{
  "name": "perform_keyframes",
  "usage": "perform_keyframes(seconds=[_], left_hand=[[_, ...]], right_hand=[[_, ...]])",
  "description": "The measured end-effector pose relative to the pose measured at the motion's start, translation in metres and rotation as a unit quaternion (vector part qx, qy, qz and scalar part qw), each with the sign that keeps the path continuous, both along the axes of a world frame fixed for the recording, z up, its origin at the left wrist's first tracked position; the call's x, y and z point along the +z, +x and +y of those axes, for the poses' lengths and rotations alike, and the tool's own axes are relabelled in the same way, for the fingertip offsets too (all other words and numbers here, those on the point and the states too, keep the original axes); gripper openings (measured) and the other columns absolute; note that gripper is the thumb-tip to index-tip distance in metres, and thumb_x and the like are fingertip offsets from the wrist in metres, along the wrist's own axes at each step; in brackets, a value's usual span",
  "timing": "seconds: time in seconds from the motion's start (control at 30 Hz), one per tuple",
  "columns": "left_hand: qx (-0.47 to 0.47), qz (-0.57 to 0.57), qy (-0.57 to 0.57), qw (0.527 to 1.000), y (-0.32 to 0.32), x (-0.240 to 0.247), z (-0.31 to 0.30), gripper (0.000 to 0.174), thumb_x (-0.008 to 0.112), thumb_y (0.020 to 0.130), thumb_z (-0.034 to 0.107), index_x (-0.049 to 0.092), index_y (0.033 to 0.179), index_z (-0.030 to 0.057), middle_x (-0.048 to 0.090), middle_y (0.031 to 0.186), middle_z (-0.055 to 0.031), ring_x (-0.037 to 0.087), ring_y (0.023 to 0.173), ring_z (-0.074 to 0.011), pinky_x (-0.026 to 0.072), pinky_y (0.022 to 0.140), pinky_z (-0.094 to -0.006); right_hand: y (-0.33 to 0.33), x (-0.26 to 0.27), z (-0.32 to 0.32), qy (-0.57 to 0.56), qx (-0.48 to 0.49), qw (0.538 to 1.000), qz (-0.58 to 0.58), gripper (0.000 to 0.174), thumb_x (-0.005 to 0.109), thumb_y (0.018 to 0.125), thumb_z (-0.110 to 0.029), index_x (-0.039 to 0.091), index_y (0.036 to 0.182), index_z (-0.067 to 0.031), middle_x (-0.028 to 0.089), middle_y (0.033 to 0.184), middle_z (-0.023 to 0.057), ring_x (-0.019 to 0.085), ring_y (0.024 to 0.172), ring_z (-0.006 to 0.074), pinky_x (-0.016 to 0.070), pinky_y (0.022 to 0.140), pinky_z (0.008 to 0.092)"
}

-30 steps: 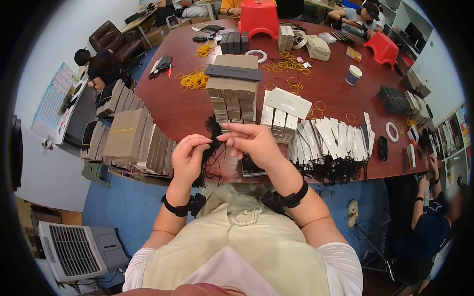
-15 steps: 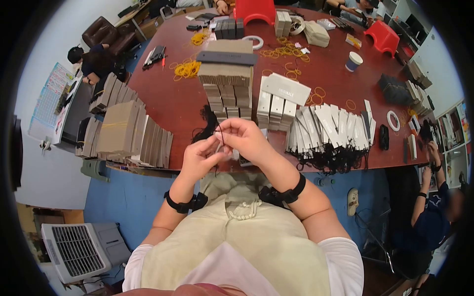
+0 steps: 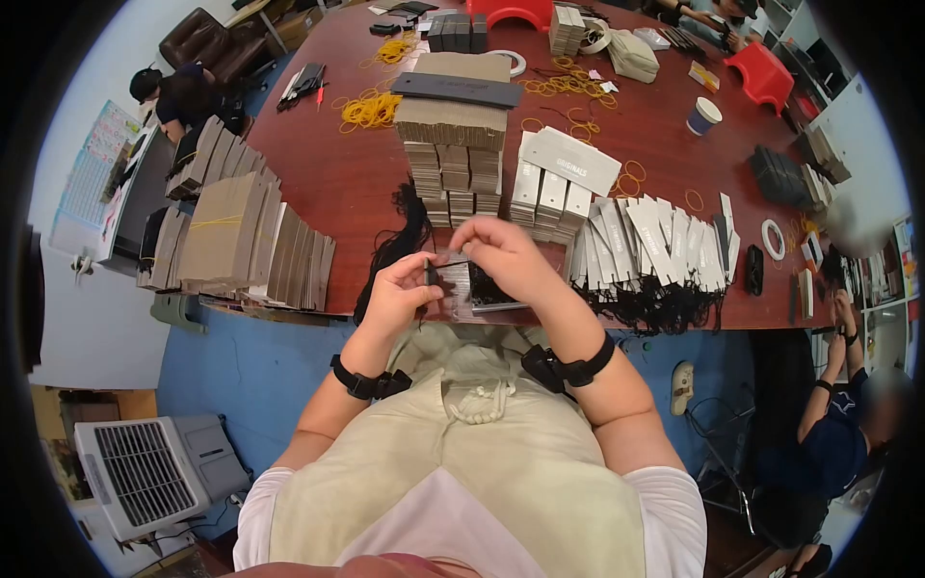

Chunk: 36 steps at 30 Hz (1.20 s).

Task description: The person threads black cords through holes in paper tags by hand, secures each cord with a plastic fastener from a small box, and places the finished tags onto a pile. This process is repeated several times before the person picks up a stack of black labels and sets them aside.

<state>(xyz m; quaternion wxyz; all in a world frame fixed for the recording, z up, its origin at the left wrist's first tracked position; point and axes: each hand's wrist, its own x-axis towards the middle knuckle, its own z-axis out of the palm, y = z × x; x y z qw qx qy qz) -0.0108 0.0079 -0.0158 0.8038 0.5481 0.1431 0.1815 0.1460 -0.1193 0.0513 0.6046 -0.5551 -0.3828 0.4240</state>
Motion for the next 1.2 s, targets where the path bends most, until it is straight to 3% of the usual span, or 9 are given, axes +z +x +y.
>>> perform_keyframes(seconds=[0.23,0.37,0.57,0.63,0.77,0.83,1.03,1.1,1.2], left_hand=[[0.022,-0.042,-0.010,0.999,-0.001,-0.009,0.006,0.046,0.062,0.068,-0.017,0.057,0.112,-0.0040,0.058,0.106,-0.0102,0.060,0.081,-0.0135,0.0523,0.064,-0.0240],[0.020,-0.029,0.138,0.990,0.002,-0.011,0.000,0.045,0.074,0.063,-0.010,0.063,0.106,-0.0015,0.060,0.106,-0.0071,0.056,0.092,-0.0121,0.0489,0.073,-0.0242],[0.040,-0.019,0.469,0.882,0.016,0.047,-0.006,0.043,0.074,0.059,0.002,0.066,0.101,0.0068,0.063,0.097,-0.0095,0.060,0.087,-0.0217,0.0477,0.077,-0.0311],[0.023,-0.045,0.557,0.829,0.023,0.045,-0.013,0.044,0.074,0.059,0.002,0.066,0.102,0.0067,0.063,0.097,-0.0106,0.060,0.089,-0.0260,0.0468,0.080,-0.0348],[-0.002,-0.048,0.586,0.809,0.038,0.051,-0.036,0.060,0.077,0.059,0.011,0.057,0.116,0.0028,0.062,0.101,-0.0127,0.055,0.102,-0.0295,0.0433,0.086,-0.0376],[0.039,-0.046,0.672,0.738,0.039,0.058,-0.041,0.066,0.076,0.060,0.008,0.051,0.121,0.0020,0.051,0.124,-0.0143,0.045,0.115,-0.0339,0.0346,0.097,-0.0431],[0.066,-0.026,0.584,0.809,0.037,0.032,-0.037,0.038,0.069,0.071,0.006,0.059,0.108,0.0021,0.054,0.114,-0.0149,0.051,0.106,-0.0314,0.0403,0.090,-0.0384],[0.022,-0.011,0.563,0.826,0.041,0.031,-0.047,0.034,0.067,0.073,0.004,0.059,0.106,0.0016,0.055,0.111,-0.0149,0.053,0.102,-0.0299,0.0421,0.087,-0.0355],[-0.038,-0.017,0.547,0.836,0.053,0.031,-0.061,0.031,0.066,0.075,0.003,0.059,0.105,0.0012,0.056,0.107,-0.0148,0.054,0.100,-0.0285,0.0432,0.085,-0.0335]], right_hand=[[-0.008,-0.045,0.009,-0.067,0.038,0.989,-0.128,0.020,0.059,0.085,-0.015,0.057,0.070,-0.0010,0.049,0.061,-0.0029,0.040,0.057,0.0049,0.0343,0.051,0.0234],[-0.012,0.004,-0.005,0.000,0.062,0.998,0.019,0.024,0.059,0.085,-0.014,0.054,0.065,-0.0016,0.045,0.059,-0.0053,0.039,0.057,0.0032,0.0324,0.050,0.0220],[-0.010,0.024,-0.026,0.056,0.031,0.995,-0.077,0.026,0.060,0.084,-0.015,0.055,0.063,-0.0009,0.046,0.055,-0.0032,0.037,0.053,0.0054,0.0305,0.048,0.0238],[-0.007,0.026,-0.031,-0.126,-0.079,0.945,-0.290,0.024,0.064,0.083,-0.022,0.062,0.073,-0.0006,0.051,0.056,-0.0010,0.041,0.054,0.0058,0.0352,0.049,0.0238],[0.004,-0.002,-0.055,-0.080,-0.081,0.968,-0.224,0.024,0.064,0.083,-0.023,0.060,0.073,-0.0015,0.052,0.056,0.0000,0.044,0.050,0.0058,0.0369,0.045,0.0249],[0.014,0.008,-0.084,-0.120,-0.094,0.968,-0.197,0.023,0.064,0.084,-0.022,0.059,0.073,-0.0024,0.053,0.056,0.0002,0.047,0.050,0.0056,0.0380,0.045,0.0240],[0.066,0.018,-0.193,-0.081,-0.328,0.941,0.029,0.017,0.060,0.086,-0.021,0.059,0.078,-0.0061,0.055,0.057,-0.0017,0.047,0.047,0.0035,0.0353,0.044,0.0166],[0.076,0.010,-0.200,-0.122,-0.368,0.921,-0.038,0.019,0.061,0.085,-0.022,0.060,0.078,-0.0041,0.054,0.056,-0.0014,0.048,0.049,0.0057,0.0361,0.045,0.0193],[0.075,0.013,-0.205,-0.226,-0.399,0.807,-0.372,0.018,0.063,0.079,-0.019,0.064,0.077,-0.0009,0.058,0.066,0.0097,0.055,0.063,0.0217,0.0445,0.059,0.0312]])
